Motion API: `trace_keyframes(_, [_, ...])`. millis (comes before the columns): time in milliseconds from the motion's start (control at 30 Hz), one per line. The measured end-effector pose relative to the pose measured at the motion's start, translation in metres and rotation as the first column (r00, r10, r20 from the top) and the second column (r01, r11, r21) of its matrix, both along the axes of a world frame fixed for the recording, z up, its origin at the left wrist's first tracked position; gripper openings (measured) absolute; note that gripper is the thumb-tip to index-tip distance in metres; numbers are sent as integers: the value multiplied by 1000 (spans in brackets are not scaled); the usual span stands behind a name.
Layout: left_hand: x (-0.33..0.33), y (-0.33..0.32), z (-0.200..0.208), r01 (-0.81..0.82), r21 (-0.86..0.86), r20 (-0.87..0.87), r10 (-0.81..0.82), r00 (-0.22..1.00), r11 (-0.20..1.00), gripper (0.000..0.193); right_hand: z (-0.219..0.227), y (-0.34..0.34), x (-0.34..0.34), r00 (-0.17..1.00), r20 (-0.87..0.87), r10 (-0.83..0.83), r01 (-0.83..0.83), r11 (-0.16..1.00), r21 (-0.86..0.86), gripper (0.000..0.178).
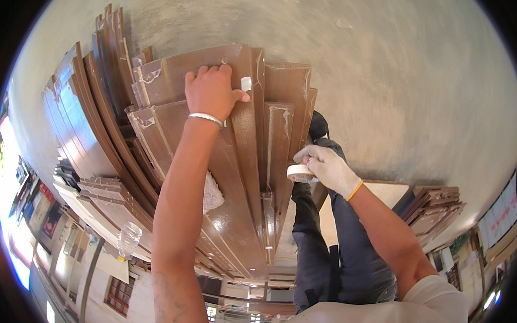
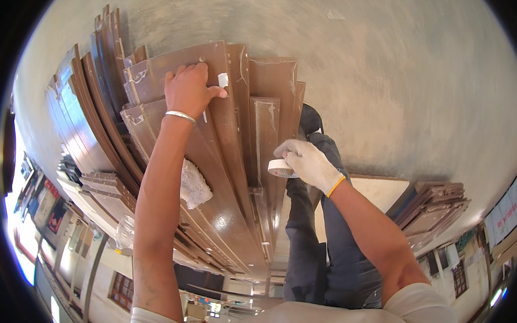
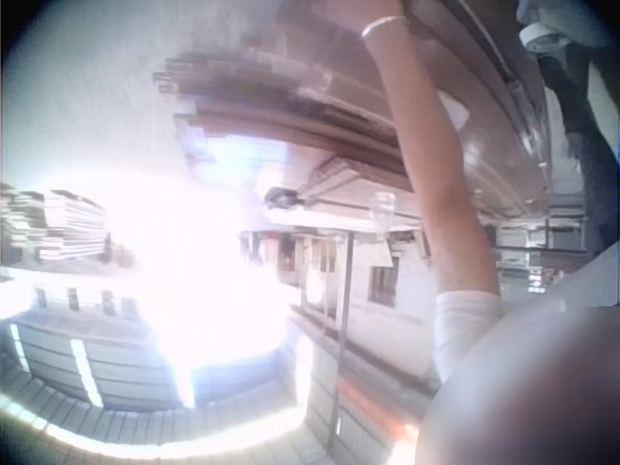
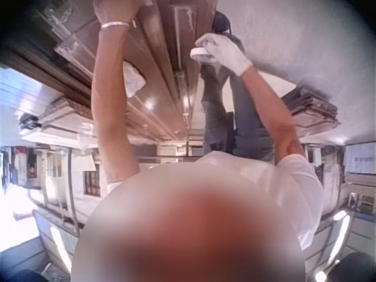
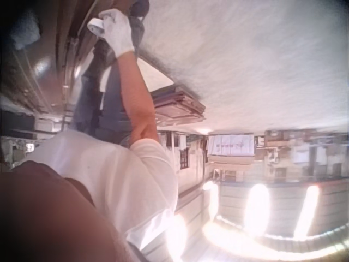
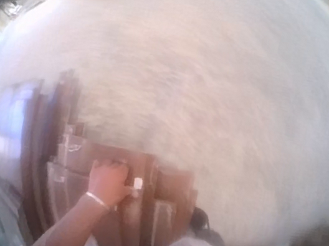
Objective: The person wipes brown wooden panels with a cloth, applies masking tape to edges, and stacks the panels. The person uses a plastic bottle to wet the cloth and repeatedly wipes and tapes the panels in a workshop setting.
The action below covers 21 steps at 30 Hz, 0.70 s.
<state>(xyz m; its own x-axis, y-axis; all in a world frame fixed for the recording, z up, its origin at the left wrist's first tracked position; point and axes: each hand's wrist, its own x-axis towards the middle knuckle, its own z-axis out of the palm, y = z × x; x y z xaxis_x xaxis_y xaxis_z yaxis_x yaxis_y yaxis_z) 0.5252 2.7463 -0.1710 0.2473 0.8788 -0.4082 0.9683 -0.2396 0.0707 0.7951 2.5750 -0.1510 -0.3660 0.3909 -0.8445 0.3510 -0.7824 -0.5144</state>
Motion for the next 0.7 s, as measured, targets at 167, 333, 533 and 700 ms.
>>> trace_keyframes(167, [7,10,2,-168,-110,-19,167,986,980,52,2,-7,0,1000,1,8,-8,998,-66,30])
trace_keyframes(333, [15,14,3,-170,-171,-73,160,984,970,49,6,-11,-7,998,28,59,-56,994,-90,28])
trace_keyframes(533, [1,0,9,-159,-136,-79,150,986,978,55,26,-8,-12,995,52,88,-84,994,-71,34])
trace_keyframes(700, [13,-4,5,-379,-149,11,385,923,913,56,37,-8,-14,990,99,101,-85,985,-152,34])
